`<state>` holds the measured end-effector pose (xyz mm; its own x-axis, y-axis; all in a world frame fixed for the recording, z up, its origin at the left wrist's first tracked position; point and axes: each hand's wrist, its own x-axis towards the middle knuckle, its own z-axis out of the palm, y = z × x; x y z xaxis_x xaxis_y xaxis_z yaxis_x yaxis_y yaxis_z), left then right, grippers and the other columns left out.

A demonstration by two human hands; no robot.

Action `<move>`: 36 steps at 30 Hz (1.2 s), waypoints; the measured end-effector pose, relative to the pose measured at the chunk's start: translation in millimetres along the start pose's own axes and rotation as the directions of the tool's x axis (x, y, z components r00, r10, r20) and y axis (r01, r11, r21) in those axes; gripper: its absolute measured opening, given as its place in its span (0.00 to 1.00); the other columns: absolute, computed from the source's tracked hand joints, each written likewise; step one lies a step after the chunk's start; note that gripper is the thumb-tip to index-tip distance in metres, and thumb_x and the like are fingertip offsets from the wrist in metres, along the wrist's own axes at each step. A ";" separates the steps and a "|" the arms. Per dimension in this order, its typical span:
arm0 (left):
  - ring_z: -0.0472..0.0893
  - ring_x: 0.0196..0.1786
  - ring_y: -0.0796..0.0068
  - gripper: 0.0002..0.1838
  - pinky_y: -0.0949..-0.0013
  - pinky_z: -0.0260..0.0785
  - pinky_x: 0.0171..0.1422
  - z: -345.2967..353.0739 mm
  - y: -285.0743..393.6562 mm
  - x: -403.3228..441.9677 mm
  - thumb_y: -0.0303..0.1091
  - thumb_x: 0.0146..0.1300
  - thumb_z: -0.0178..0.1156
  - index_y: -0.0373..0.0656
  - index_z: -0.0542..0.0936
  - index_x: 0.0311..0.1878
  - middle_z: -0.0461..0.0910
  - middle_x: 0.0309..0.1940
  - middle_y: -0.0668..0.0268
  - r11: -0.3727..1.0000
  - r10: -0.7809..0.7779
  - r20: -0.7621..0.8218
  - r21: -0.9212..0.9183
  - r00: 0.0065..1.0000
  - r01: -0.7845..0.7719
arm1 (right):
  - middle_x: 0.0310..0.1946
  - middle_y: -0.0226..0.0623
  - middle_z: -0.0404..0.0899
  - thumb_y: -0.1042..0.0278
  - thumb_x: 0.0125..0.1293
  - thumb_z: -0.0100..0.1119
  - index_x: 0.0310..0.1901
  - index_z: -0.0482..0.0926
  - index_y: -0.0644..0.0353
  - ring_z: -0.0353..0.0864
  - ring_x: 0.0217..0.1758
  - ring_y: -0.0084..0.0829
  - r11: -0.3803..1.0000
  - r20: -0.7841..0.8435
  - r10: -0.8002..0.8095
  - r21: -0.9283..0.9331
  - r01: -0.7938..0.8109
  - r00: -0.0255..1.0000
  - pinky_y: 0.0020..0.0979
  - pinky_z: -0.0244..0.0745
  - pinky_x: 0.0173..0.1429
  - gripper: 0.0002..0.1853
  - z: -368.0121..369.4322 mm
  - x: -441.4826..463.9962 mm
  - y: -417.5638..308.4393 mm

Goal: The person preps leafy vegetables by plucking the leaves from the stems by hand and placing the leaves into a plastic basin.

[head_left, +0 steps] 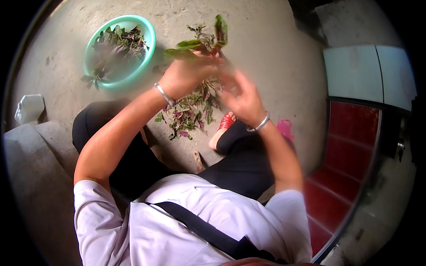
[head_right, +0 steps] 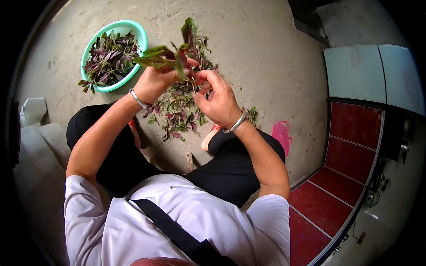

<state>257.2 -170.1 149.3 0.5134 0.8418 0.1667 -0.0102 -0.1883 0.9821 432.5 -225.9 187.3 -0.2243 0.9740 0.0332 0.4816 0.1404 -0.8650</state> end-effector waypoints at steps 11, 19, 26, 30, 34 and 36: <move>0.74 0.43 0.81 0.13 0.75 0.67 0.47 2.6 6.8 0.9 0.29 0.62 0.51 0.39 0.73 0.50 0.77 0.42 0.67 0.990 -0.121 0.041 -0.072 0.992 0.124 | 0.31 0.30 0.77 0.75 0.61 0.53 0.42 0.73 0.69 0.74 0.30 0.16 0.885 0.100 0.223 0.396 -0.245 0.970 0.18 0.71 0.33 0.10 0.1 -2.8 12.8; 0.73 0.40 0.84 0.07 0.78 0.67 0.43 2.0 0.3 1.4 0.27 0.60 0.54 0.38 0.71 0.42 0.75 0.36 0.69 0.963 0.129 0.004 0.236 0.992 -0.127 | 0.29 0.29 0.77 0.73 0.61 0.54 0.41 0.74 0.67 0.74 0.28 0.15 0.888 0.061 0.285 0.359 -0.287 0.957 0.18 0.71 0.32 0.09 -1.6 -1.8 11.8; 0.70 0.38 0.86 0.07 0.80 0.65 0.42 4.2 4.9 -2.0 0.24 0.60 0.53 0.38 0.68 0.40 0.72 0.34 0.70 0.993 0.116 -0.014 0.001 0.993 -0.116 | 0.27 0.27 0.77 0.72 0.61 0.54 0.41 0.74 0.66 0.73 0.26 0.13 0.912 0.010 0.238 0.343 -0.227 0.971 0.17 0.69 0.31 0.08 1.4 -1.2 16.3; 0.70 0.36 0.87 0.06 0.79 0.65 0.40 0.6 5.5 -2.5 0.24 0.60 0.53 0.38 0.68 0.40 0.72 0.32 0.70 0.965 0.220 0.009 0.145 0.975 -0.219 | 0.26 0.26 0.76 0.73 0.61 0.54 0.41 0.74 0.65 0.71 0.26 0.13 0.924 -0.012 0.213 0.327 -0.198 0.977 0.16 0.68 0.30 0.07 2.3 -1.6 20.7; 0.70 0.34 0.88 0.06 0.80 0.65 0.38 4.6 7.1 -2.2 0.25 0.59 0.54 0.38 0.69 0.38 0.72 0.29 0.72 1.000 -0.031 -0.030 -0.005 0.999 0.031 | 0.26 0.25 0.75 0.74 0.62 0.53 0.40 0.74 0.65 0.71 0.26 0.12 0.916 0.006 0.221 0.341 -0.210 0.975 0.16 0.68 0.31 0.07 0.3 -0.3 17.9; 0.69 0.33 0.88 0.06 0.80 0.65 0.38 3.5 10.5 -3.1 0.24 0.58 0.55 0.38 0.69 0.37 0.73 0.28 0.73 0.997 -0.011 -0.016 -0.074 1.000 0.010 | 0.27 0.25 0.76 0.74 0.62 0.53 0.40 0.74 0.65 0.71 0.26 0.13 0.916 0.019 0.214 0.344 -0.207 0.977 0.16 0.68 0.31 0.07 -0.1 -0.4 21.3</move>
<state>258.5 -176.4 158.8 0.4999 0.8517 0.1569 -0.0688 -0.1416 0.9875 442.9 -223.3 168.9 -0.1322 0.9779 -0.1620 0.1966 -0.1343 -0.9712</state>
